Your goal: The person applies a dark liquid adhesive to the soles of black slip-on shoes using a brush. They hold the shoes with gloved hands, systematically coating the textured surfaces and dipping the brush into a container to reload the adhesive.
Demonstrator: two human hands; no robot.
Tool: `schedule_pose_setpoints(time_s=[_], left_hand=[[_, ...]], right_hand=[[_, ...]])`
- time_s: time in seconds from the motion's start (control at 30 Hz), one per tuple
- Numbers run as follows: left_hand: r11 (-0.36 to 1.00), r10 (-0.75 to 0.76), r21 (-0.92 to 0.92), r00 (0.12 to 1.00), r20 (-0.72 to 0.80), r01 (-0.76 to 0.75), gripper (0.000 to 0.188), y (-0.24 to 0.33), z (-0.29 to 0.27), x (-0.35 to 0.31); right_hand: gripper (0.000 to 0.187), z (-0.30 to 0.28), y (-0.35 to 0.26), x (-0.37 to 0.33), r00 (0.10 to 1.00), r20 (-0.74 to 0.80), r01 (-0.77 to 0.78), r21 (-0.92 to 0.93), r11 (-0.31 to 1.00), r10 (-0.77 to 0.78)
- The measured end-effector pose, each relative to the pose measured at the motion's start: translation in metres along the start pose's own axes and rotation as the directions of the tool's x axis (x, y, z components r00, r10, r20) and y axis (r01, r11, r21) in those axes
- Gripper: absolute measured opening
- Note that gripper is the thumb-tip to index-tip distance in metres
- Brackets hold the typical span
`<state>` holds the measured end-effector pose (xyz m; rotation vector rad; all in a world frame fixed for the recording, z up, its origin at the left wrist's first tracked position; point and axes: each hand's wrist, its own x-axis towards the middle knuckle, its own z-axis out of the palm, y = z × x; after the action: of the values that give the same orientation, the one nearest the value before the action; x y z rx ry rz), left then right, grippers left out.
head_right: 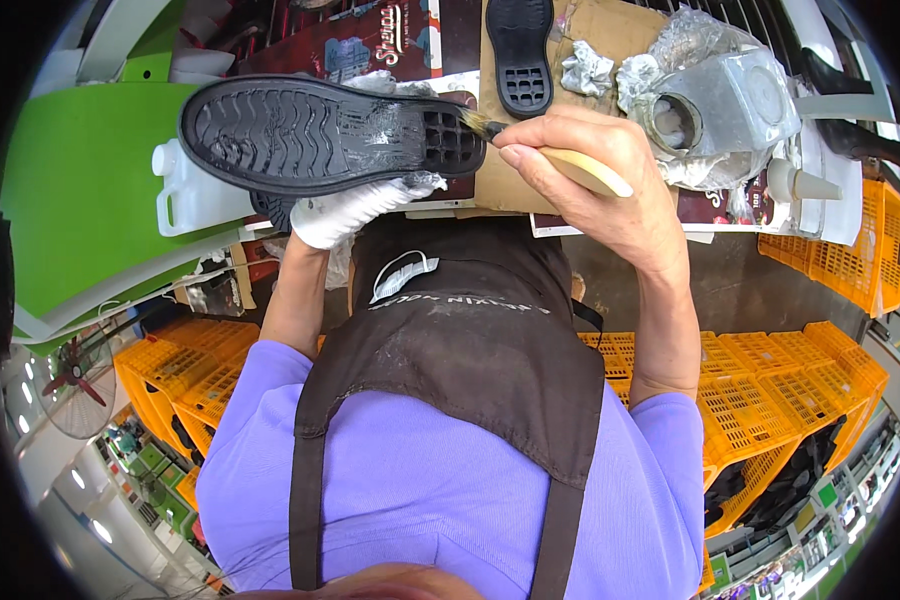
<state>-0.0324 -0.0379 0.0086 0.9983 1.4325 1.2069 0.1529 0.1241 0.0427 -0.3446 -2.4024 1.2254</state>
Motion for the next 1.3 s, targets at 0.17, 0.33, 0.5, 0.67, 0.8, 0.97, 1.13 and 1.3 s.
schedule_pose_setpoints(time_s=[0.17, 0.33, 0.5, 0.67, 0.8, 0.97, 1.13, 1.3], left_hand=[[0.879, 0.23, 0.441, 0.971, -0.063, -0.18, 0.05, 0.003, 0.0, -0.002], [0.919, 0.195, 0.359, 0.979, -0.052, -0.164, 0.043, -0.001, -0.001, -0.009], [0.939, 0.345, 0.088, 0.896, -0.28, -0.334, 0.04, -0.015, 0.0, 0.014], [0.236, 0.068, -0.945, 0.974, -0.215, -0.225, 0.052, -0.007, -0.001, 0.016], [0.214, 0.146, -0.955, 0.974, -0.175, -0.204, 0.057, -0.002, 0.003, 0.024], [0.367, 0.034, -0.9, 0.97, -0.24, -0.235, 0.057, 0.002, 0.009, 0.025], [0.525, -0.033, -0.834, 0.975, -0.22, -0.171, 0.049, -0.004, 0.008, 0.029], [0.511, -0.196, -0.86, 0.976, -0.097, 0.017, 0.053, -0.031, 0.031, 0.022]], right_hand=[[0.016, 0.018, -0.002, -0.003, 0.949, -0.028, -0.301, 0.22, 0.928, 0.315], [0.041, 0.023, 0.025, 0.001, 0.804, 0.061, -0.351, 0.852, 0.389, 0.591], [0.042, 0.012, 0.048, -0.009, 0.837, 0.154, -0.06, 0.98, -0.191, 0.526], [0.042, 0.007, 0.046, -0.016, 0.835, 0.106, 0.008, 0.979, -0.204, 0.539], [0.042, 0.007, 0.045, -0.019, 0.832, 0.091, 0.009, 0.984, -0.177, 0.547], [0.041, 0.008, 0.044, -0.019, 0.832, 0.09, -0.006, 0.988, -0.152, 0.547], [0.039, 0.005, 0.046, -0.025, 0.788, 0.063, -0.036, 0.998, -0.056, 0.612], [0.04, -0.002, 0.043, -0.032, 0.743, 0.002, 0.004, 1.0, -0.008, 0.669]])
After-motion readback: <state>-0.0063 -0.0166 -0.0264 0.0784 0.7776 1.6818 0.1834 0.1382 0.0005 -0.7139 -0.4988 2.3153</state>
